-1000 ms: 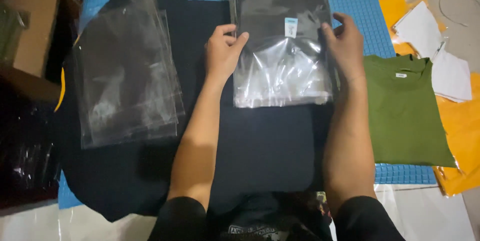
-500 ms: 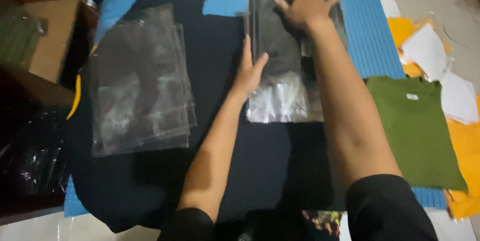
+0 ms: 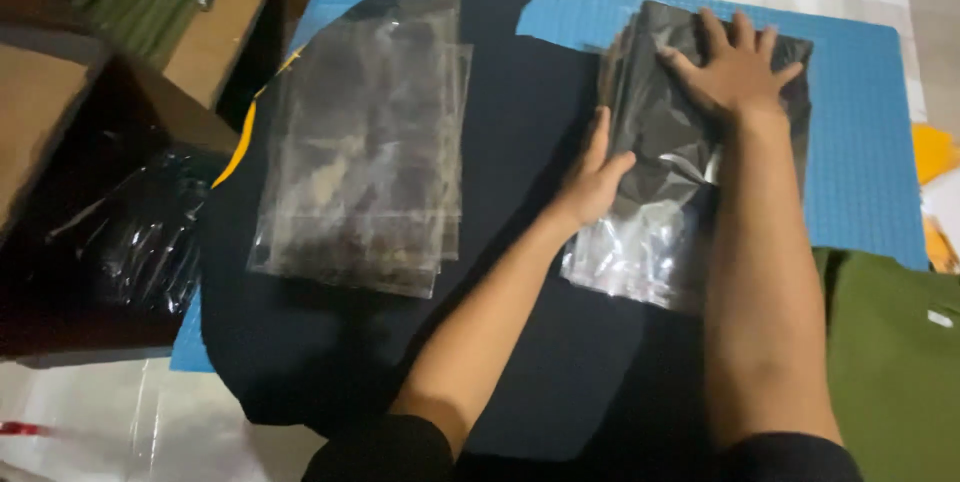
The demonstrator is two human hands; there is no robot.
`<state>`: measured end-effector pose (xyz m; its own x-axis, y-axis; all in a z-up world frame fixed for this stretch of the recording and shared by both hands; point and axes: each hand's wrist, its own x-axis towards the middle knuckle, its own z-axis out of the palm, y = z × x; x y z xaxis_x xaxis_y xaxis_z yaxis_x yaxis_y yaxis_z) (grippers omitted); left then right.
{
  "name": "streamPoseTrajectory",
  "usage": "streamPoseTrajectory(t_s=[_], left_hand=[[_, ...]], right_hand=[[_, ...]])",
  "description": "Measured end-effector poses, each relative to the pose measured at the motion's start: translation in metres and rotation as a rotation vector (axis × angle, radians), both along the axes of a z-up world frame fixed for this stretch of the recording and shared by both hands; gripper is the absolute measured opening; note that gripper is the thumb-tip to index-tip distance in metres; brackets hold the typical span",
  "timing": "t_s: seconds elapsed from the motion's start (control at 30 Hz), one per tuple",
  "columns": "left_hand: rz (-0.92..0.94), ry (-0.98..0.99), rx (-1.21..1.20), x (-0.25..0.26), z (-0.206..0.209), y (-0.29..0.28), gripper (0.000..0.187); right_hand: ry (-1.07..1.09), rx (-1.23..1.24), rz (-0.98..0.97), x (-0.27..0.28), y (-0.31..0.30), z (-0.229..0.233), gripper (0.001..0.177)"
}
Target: The person folds a black t-shirt and places it into a clear plastic bag, then repeats the process with several green t-shirts. Each folded shirt is inserted into a bag and stacked on the table.
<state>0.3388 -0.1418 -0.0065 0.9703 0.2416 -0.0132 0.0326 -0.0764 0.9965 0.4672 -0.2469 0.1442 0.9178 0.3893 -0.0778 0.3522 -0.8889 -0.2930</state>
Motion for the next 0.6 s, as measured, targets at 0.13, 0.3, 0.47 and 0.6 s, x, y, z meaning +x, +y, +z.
streamPoseTrajectory(t_s=[0.13, 0.3, 0.47, 0.6], left_hand=[[0.045, -0.038, -0.046, -0.007, 0.007, -0.004, 0.088], [0.029, 0.147, -0.107, -0.023, 0.050, 0.000, 0.091], [-0.038, 0.076, -0.088, -0.024, 0.047, -0.002, 0.087], [-0.033, 0.082, -0.053, -0.020, 0.040, -0.003, 0.088]], right_hand=[[0.090, -0.028, -0.032, -0.009, 0.001, 0.007, 0.086], [0.150, -0.044, -0.044, -0.003, 0.004, 0.010, 0.084], [0.129, 0.003, -0.031, -0.020, 0.005, 0.020, 0.085], [0.163, -0.065, -0.057, -0.020, 0.011, 0.027, 0.084]])
